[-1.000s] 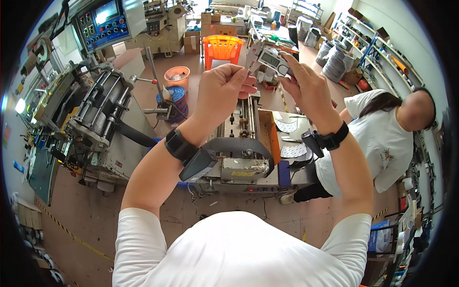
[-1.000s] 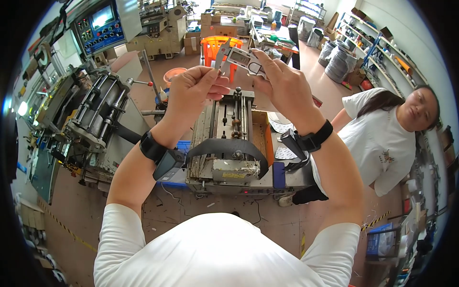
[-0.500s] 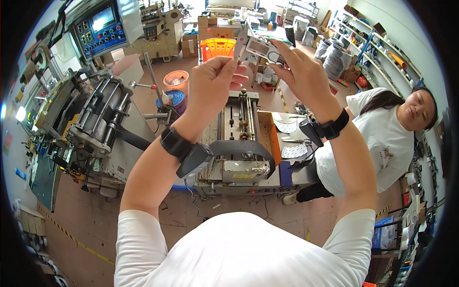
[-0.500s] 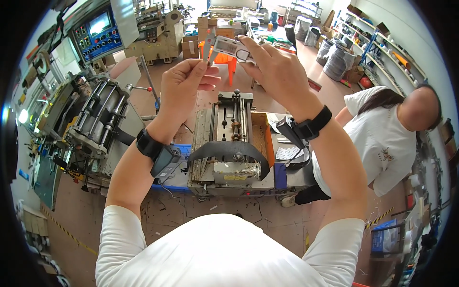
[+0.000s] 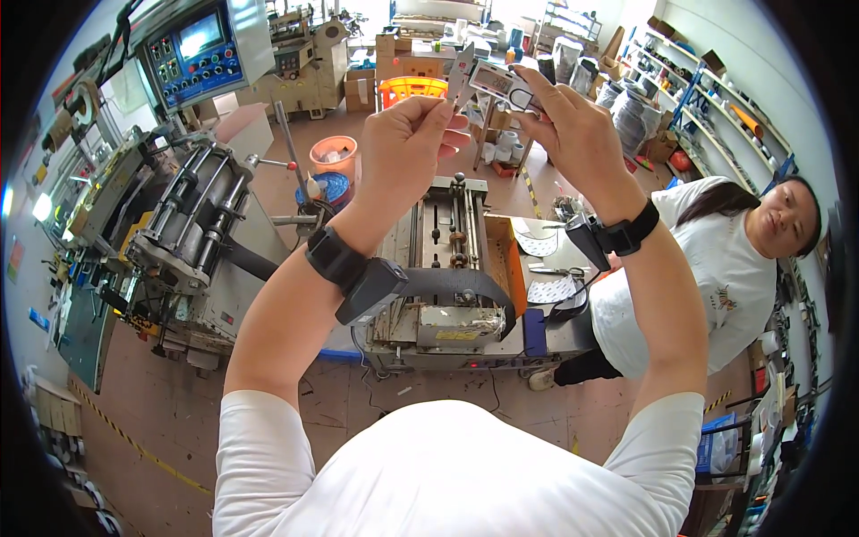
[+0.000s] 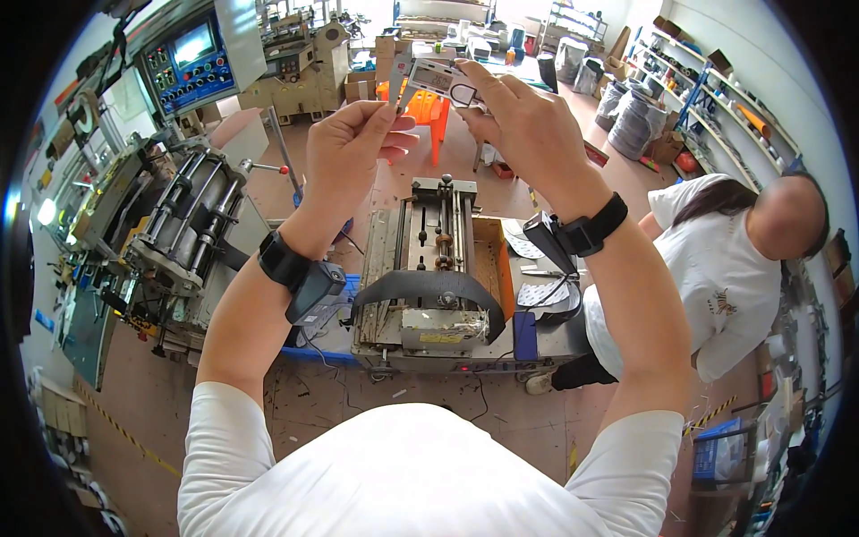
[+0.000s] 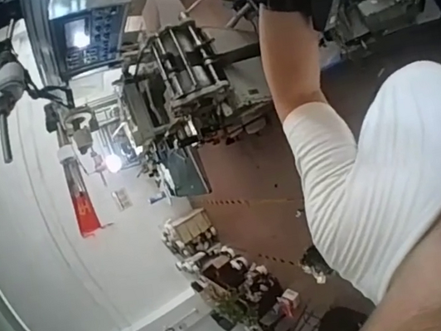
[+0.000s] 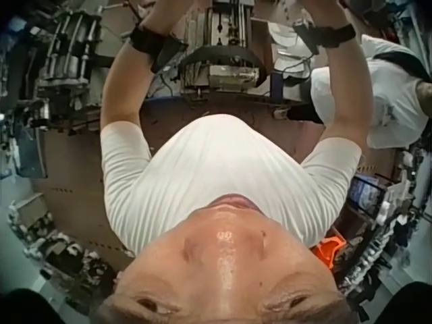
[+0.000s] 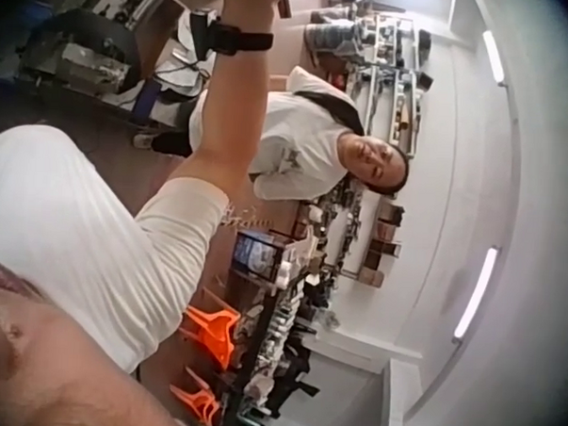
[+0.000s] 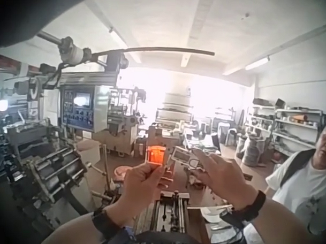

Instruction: The person uses tweezers to pick up a small part, holds it against a yellow template, and then uses a digital caliper to measure the part and a long black strip of material.

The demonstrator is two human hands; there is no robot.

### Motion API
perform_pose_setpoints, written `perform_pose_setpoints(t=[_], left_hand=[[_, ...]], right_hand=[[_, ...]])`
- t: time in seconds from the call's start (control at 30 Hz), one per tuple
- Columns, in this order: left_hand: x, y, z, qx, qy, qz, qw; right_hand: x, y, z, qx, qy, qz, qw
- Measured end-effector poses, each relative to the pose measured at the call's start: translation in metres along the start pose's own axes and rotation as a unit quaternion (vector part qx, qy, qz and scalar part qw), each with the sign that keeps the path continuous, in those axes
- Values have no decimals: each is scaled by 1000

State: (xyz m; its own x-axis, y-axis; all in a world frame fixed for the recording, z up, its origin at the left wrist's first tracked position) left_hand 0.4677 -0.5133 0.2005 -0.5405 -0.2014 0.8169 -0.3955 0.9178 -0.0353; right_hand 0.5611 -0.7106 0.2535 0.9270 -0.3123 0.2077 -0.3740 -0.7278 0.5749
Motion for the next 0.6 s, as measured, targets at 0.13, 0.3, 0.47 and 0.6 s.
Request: perform_pose_setpoints(t=[0.13,0.3,0.47,0.6], left_hand=[[2,0,-4,2,-10,-11,1000],[7,-2,-16,3,-35,-5,999],[21,-3,-35,-7,-83,-42,996],[28,-8,-40,1,-93,-47,995]], right_hand=[[1,1,-2,11,-1,-7,1000],[3,5,-8,47,3,9,999],[9,9,-15,73,-17,14,997],[15,10,-18,115,-2,31,993]])
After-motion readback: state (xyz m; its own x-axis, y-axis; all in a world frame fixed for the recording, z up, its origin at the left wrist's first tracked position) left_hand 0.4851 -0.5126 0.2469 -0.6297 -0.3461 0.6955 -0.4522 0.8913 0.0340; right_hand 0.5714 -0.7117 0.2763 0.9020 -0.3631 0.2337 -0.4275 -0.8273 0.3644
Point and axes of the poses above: each hand's wrist, its own z-axis away from the middle knuckle, its own y-axis out of the back of the hand, x = y × z, the point moved 1 cm from there along -z, towards the middle knuckle, and after that the axes turned 7 degrees about -z, right-handed, at the moved point
